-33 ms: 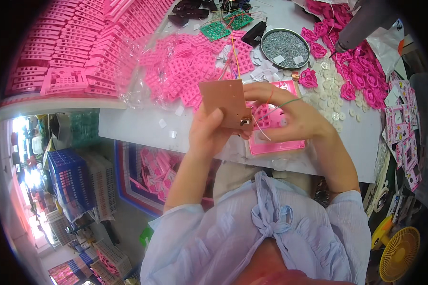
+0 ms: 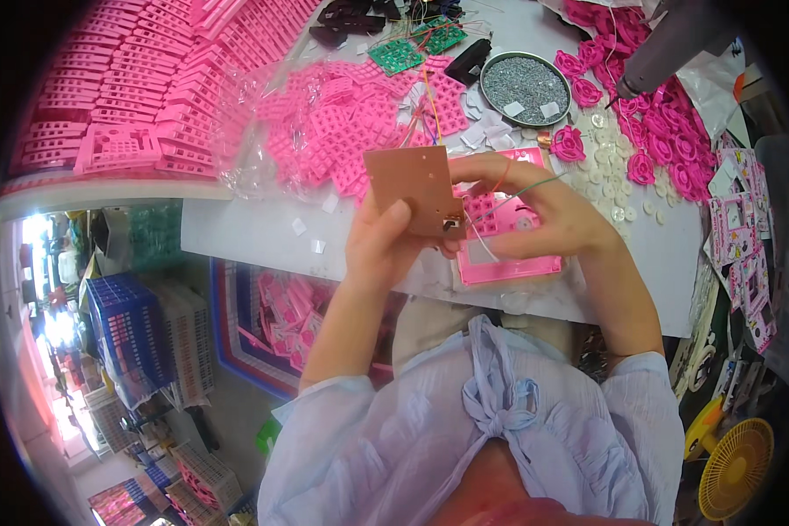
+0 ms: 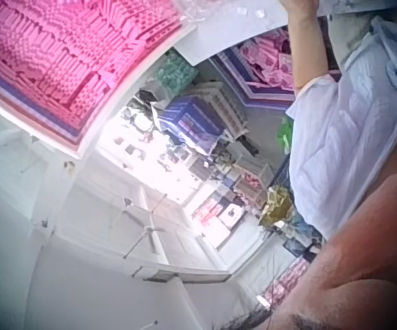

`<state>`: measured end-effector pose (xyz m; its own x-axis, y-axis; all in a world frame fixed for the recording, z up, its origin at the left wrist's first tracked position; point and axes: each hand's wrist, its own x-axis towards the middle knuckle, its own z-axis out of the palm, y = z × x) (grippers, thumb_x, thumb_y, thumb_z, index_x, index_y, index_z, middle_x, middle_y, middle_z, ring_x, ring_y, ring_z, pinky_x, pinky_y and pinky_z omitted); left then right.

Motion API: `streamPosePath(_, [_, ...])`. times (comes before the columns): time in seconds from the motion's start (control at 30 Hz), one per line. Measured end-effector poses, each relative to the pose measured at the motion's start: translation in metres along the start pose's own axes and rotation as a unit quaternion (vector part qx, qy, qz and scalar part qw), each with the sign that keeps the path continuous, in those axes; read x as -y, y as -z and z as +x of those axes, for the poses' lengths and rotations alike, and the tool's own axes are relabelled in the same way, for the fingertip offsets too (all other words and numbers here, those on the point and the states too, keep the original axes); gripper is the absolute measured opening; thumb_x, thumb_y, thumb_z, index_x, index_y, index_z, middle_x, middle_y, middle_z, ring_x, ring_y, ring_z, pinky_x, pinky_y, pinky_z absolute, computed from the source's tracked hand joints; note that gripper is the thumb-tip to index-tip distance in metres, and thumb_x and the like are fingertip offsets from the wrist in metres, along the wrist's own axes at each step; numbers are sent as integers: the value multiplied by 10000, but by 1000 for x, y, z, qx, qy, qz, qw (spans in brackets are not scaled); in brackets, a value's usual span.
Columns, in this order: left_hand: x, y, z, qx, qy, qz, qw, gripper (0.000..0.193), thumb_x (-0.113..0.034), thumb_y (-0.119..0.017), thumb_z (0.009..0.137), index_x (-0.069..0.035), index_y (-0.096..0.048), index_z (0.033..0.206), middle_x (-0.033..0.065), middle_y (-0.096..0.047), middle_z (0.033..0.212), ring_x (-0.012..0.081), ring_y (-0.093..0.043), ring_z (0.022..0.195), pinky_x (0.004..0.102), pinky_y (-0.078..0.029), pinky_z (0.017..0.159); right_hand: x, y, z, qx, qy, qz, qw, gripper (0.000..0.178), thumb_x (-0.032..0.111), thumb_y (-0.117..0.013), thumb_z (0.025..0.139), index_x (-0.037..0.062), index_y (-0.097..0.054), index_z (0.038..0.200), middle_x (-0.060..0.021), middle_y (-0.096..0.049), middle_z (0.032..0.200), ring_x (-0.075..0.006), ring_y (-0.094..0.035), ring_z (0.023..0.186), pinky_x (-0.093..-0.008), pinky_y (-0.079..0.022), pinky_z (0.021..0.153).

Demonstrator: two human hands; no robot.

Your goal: Assembling a pink toy piggy bank by installing electronic components and attaching decorative parts.

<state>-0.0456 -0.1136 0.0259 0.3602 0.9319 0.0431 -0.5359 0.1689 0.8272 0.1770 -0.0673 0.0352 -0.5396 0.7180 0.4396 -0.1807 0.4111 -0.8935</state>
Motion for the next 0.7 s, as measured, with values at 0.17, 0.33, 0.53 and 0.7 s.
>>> streamPosePath(0.17, [0,3,-8,-34,-6,26,999,438,-226,-534,1024,-6,-433,1389,226,-659,1092,247,-663,727,261,-480,433,28,-2,-7,-15,-140,37,989,272,137,-769,856,8,-710,1089,-43,-710,994,-159,-664,967,-309,-514,898])
streamPosePath(0.33, [-11,-25,-12,-54,55,88,993,477,-234,-535,1029,-9,-398,1427,153,-662,1116,198,-679,762,257,-537,475,31,5,-21,-27,-251,169,953,175,96,-742,883,8,-707,1030,-44,-695,938,-118,-649,843,-281,-534,785])
streamPosePath(0.53, [-9,-31,-17,-28,112,116,986,410,-204,-520,1038,-6,-449,1390,145,-670,1090,187,-659,716,253,-533,457,28,3,-57,-146,-271,223,925,116,98,-692,914,-5,-668,960,-26,-653,846,-103,-607,754,-269,-516,688])
streamPosePath(0.7, [2,-25,-22,-88,114,111,983,354,-182,-499,1047,0,-486,1350,178,-678,1053,172,-618,638,223,-469,403,38,30,-132,-237,-265,292,888,140,144,-661,919,4,-646,919,-31,-622,800,-94,-565,691,-259,-484,622])
